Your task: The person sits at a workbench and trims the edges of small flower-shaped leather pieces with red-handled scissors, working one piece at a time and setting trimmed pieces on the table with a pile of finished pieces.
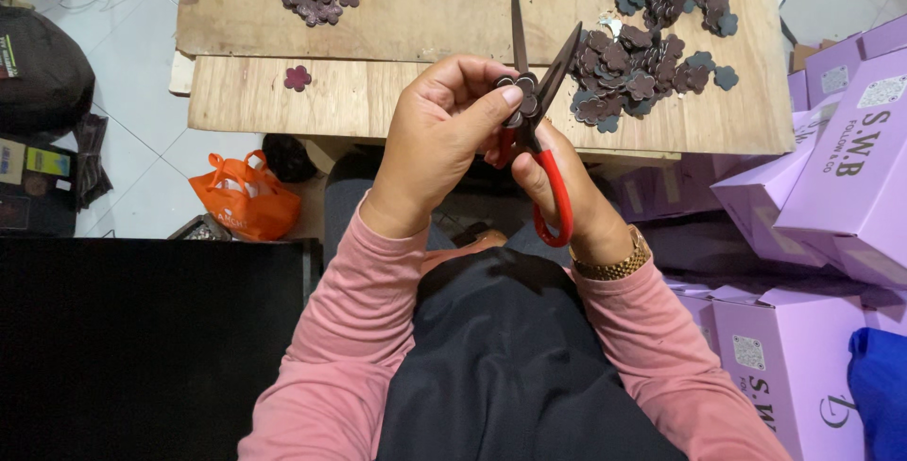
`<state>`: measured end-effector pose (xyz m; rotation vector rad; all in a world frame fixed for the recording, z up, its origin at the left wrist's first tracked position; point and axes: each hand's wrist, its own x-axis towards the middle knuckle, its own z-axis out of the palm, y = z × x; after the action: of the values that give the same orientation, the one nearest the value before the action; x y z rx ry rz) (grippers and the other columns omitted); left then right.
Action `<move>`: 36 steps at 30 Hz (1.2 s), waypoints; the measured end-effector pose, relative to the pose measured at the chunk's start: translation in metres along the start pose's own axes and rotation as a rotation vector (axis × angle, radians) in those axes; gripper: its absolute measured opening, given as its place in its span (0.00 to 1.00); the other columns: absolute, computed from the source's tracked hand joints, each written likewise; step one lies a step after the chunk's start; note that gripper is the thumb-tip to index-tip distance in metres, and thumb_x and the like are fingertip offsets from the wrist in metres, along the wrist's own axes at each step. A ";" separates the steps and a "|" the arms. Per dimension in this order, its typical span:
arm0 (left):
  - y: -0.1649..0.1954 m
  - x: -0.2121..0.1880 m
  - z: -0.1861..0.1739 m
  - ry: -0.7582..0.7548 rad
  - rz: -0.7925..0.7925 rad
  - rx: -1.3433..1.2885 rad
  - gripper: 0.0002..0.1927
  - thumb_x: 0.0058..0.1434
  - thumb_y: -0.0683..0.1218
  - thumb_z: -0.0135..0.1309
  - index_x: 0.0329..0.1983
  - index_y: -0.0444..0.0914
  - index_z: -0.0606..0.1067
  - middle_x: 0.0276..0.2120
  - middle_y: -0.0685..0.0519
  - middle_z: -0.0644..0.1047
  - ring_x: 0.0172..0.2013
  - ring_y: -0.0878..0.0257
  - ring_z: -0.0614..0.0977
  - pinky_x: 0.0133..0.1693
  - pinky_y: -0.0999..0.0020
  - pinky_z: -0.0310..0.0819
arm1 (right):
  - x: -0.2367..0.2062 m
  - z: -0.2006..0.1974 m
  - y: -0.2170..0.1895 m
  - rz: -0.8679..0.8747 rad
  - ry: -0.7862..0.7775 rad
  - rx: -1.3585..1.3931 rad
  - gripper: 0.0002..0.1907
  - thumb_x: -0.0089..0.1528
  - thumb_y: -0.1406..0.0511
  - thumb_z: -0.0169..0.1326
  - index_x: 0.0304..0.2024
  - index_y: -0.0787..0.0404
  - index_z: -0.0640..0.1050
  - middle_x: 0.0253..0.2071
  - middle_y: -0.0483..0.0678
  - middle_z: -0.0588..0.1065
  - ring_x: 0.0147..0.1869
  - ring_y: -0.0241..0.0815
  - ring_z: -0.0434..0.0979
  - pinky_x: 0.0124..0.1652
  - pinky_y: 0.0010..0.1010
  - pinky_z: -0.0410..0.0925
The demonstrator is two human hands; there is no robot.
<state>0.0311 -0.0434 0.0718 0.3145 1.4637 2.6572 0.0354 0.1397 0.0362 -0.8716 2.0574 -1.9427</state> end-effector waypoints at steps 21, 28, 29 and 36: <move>-0.004 -0.002 0.006 -0.007 0.013 -0.013 0.06 0.70 0.40 0.57 0.46 0.32 0.75 0.29 0.55 0.77 0.25 0.71 0.74 0.28 0.75 0.70 | 0.000 0.006 0.005 -0.023 0.040 0.001 0.39 0.68 0.35 0.46 0.52 0.65 0.70 0.44 0.45 0.70 0.49 0.35 0.69 0.51 0.26 0.66; -0.006 -0.003 0.010 0.028 0.036 0.001 0.05 0.70 0.40 0.57 0.44 0.34 0.74 0.29 0.56 0.77 0.24 0.73 0.73 0.25 0.77 0.67 | 0.000 0.011 0.005 -0.036 0.086 0.011 0.41 0.68 0.35 0.46 0.55 0.67 0.69 0.43 0.44 0.70 0.47 0.34 0.68 0.49 0.25 0.65; -0.006 -0.003 0.010 0.030 0.039 0.000 0.05 0.70 0.40 0.57 0.44 0.34 0.74 0.29 0.56 0.77 0.24 0.73 0.73 0.25 0.77 0.67 | 0.000 0.011 0.005 -0.035 0.087 0.014 0.41 0.68 0.35 0.46 0.56 0.67 0.69 0.43 0.44 0.69 0.47 0.34 0.68 0.49 0.25 0.65; -0.005 -0.004 0.013 0.047 0.039 0.005 0.04 0.70 0.40 0.57 0.44 0.34 0.74 0.29 0.56 0.77 0.24 0.74 0.73 0.24 0.77 0.67 | 0.000 0.012 0.005 -0.027 0.089 0.037 0.38 0.68 0.36 0.46 0.53 0.65 0.70 0.41 0.44 0.70 0.45 0.34 0.68 0.48 0.25 0.65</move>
<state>0.0374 -0.0307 0.0736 0.2859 1.4926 2.7098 0.0400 0.1292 0.0304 -0.8234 2.0608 -2.0632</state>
